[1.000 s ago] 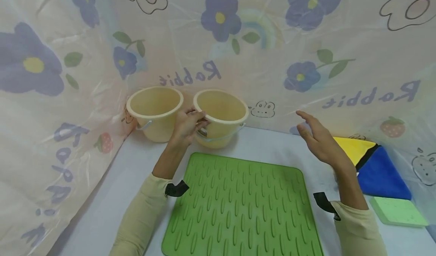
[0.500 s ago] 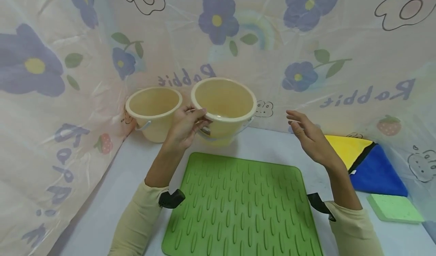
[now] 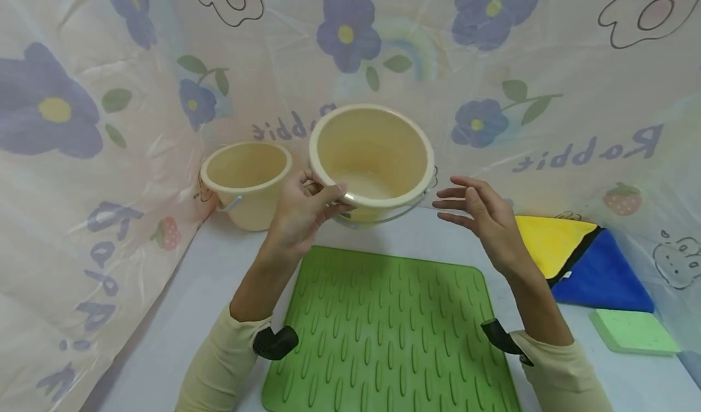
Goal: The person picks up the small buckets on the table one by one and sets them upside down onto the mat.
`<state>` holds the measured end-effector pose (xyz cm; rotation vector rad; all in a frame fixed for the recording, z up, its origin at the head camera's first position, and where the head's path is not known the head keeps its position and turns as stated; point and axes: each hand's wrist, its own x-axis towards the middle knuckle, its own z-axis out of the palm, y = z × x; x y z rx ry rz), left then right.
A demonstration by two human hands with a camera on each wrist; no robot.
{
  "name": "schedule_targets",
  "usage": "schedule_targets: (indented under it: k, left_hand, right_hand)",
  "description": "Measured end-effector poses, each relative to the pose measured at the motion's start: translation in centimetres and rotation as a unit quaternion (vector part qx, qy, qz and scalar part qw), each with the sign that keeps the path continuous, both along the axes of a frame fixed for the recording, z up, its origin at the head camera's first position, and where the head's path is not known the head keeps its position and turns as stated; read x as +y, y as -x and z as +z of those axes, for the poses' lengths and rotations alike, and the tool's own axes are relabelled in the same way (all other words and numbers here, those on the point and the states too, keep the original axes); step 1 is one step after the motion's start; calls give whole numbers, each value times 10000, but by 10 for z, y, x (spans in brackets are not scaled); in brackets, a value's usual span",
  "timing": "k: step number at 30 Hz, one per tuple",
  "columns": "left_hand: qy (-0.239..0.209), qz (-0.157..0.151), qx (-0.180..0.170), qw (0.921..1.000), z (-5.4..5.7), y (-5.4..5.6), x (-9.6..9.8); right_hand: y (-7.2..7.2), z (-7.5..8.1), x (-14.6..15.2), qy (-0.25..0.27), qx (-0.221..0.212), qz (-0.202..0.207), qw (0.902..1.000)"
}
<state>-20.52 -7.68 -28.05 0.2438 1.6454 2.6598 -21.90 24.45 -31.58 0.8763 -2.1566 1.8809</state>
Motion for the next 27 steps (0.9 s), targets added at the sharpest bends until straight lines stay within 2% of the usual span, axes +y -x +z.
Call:
schedule_targets:
  k: [5, 11, 17, 22, 27]
  left_hand:
    - [357, -184, 35, 9992, 2, -10, 6]
    - [628, -462, 176, 9968, -2, -18, 14]
    - [1077, -573, 612, 9906, -7, -22, 18]
    - [1397, -777, 864, 9834, -9, -22, 18]
    - [1736, -893, 934, 9763, -11, -20, 15]
  right_hand:
    - [-5, 4, -7, 558, -423, 269, 9972]
    - [-11, 7, -13, 1389, -1011, 695, 9827]
    - [-18, 8, -13, 1462, -1405, 265, 9789]
    - [-19, 8, -14, 1589, -1336, -171, 9781]
    - [-19, 8, -14, 1794, -1228, -211, 9758]
